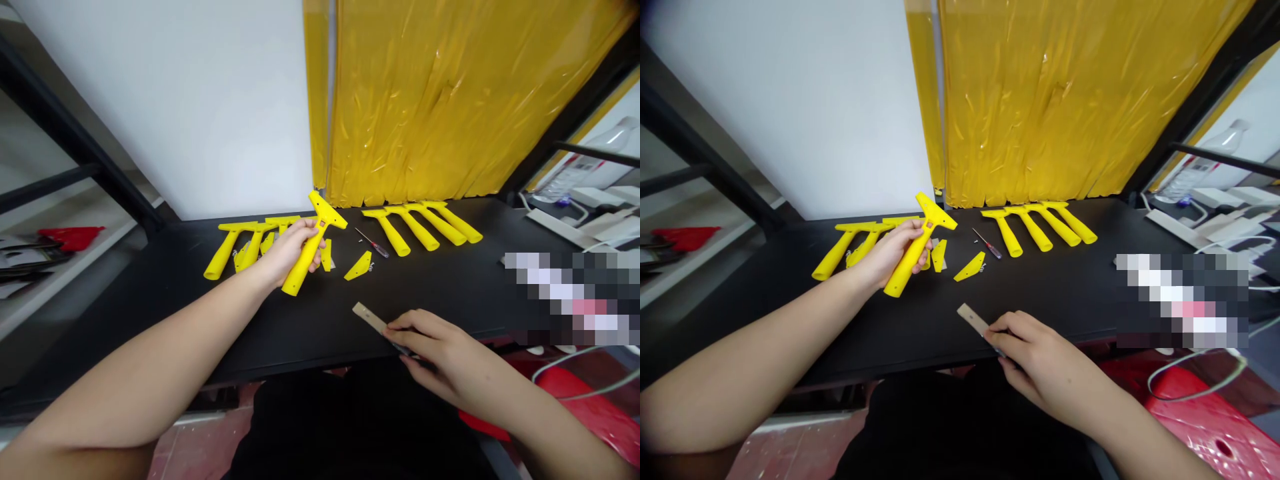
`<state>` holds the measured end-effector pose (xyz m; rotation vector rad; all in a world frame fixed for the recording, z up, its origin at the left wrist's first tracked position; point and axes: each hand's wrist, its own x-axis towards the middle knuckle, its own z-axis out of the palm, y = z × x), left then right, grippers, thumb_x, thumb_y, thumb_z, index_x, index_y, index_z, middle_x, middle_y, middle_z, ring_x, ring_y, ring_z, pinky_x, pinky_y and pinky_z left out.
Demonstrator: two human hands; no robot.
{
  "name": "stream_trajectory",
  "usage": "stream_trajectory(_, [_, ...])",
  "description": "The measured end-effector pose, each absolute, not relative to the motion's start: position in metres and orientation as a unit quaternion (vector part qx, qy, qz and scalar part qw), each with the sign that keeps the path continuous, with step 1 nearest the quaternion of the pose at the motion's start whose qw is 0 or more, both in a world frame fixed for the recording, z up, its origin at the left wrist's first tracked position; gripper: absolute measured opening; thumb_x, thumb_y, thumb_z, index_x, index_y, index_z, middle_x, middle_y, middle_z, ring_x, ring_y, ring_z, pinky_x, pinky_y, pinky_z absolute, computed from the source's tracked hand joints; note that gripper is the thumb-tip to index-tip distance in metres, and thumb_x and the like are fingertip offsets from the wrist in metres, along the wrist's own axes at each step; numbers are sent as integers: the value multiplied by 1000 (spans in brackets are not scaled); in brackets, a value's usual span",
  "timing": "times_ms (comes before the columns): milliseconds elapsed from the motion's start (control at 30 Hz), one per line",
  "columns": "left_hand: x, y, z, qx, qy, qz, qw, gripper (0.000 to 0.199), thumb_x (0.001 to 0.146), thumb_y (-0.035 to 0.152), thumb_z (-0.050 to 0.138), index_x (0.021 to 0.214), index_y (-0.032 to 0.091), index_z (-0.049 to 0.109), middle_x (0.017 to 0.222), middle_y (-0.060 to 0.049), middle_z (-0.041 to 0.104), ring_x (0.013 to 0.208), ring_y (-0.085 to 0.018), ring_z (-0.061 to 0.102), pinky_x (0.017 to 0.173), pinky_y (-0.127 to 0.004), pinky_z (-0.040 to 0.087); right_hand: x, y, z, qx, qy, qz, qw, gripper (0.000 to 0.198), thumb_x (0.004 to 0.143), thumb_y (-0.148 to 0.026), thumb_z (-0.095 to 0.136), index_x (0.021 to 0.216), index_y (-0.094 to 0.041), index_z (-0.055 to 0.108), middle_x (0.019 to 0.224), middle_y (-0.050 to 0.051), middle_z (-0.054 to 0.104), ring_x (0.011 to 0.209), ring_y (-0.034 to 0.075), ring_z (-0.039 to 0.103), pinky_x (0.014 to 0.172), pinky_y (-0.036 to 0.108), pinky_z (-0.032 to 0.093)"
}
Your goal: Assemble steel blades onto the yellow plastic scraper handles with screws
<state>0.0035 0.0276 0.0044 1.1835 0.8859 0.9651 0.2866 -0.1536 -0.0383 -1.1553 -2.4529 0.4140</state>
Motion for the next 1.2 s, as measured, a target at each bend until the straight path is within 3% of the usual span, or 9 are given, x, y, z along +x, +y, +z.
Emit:
stream_trajectory(233, [3, 28, 4, 517, 383, 423, 638, 10, 102, 18, 48, 111, 22, 50, 80, -2, 67, 47, -13, 60, 39, -23, 47, 284, -148, -41, -433, -846, 69, 304, 17, 99, -11, 60, 105, -20, 74, 88, 6, 72, 80, 20, 67, 72, 34, 56])
stream_trajectory(367, [2, 27, 3, 522, 391, 398, 645, 6, 104, 21, 49, 110, 23, 47, 75, -1, 67, 49, -15, 62, 39, -22, 46, 291, -120, -38, -504, -793, 144, 310, 15, 98, -20, 64, 85, -23, 71, 79, 4, 71, 72, 19, 66, 65, 32, 53])
stream_trajectory(467, [1, 27, 1, 527, 392, 377, 653, 8, 106, 27, 51, 111, 24, 46, 71, 0, 65, 50, -17, 63, 40, -22, 47, 299, -86, -27, -505, -753, 281, 315, 13, 97, -33, 71, 89, -23, 74, 77, 3, 71, 69, 18, 65, 62, 31, 52])
stream_trajectory(633, [-1, 25, 2, 544, 390, 337, 663, 13, 108, 33, 54, 115, 24, 47, 77, -1, 68, 51, -16, 66, 38, -21, 46, 303, -11, 11, -483, -604, 402, 491, 39, 79, -45, 92, 106, -20, 80, 88, 6, 75, 68, 15, 61, 56, 28, 52])
stream_trajectory(767, [0, 22, 4, 563, 374, 307, 670, 16, 107, 35, 58, 114, 23, 50, 95, -5, 71, 56, -16, 71, 36, -20, 44, 283, 39, 30, -423, -553, 562, 446, 40, 69, -30, 98, 104, -18, 83, 84, 3, 71, 70, 11, 62, 60, 24, 54])
stream_trajectory(867, [0, 21, 4, 573, 372, 293, 669, 20, 105, 34, 63, 116, 21, 52, 97, -5, 70, 59, -16, 72, 37, -20, 46, 262, 55, 23, -408, -542, 607, 414, 38, 67, -23, 97, 101, -18, 82, 79, 1, 71, 68, 9, 62, 61, 21, 54])
stream_trajectory(1200, [3, 19, -2, 599, 360, 276, 659, 24, 103, 31, 66, 120, 19, 54, 96, -5, 68, 60, -15, 72, 39, -21, 50, 253, 37, -4, -423, -627, 522, 393, 27, 72, -33, 92, 86, -19, 74, 67, -3, 65, 55, 8, 48, 48, 24, 36])
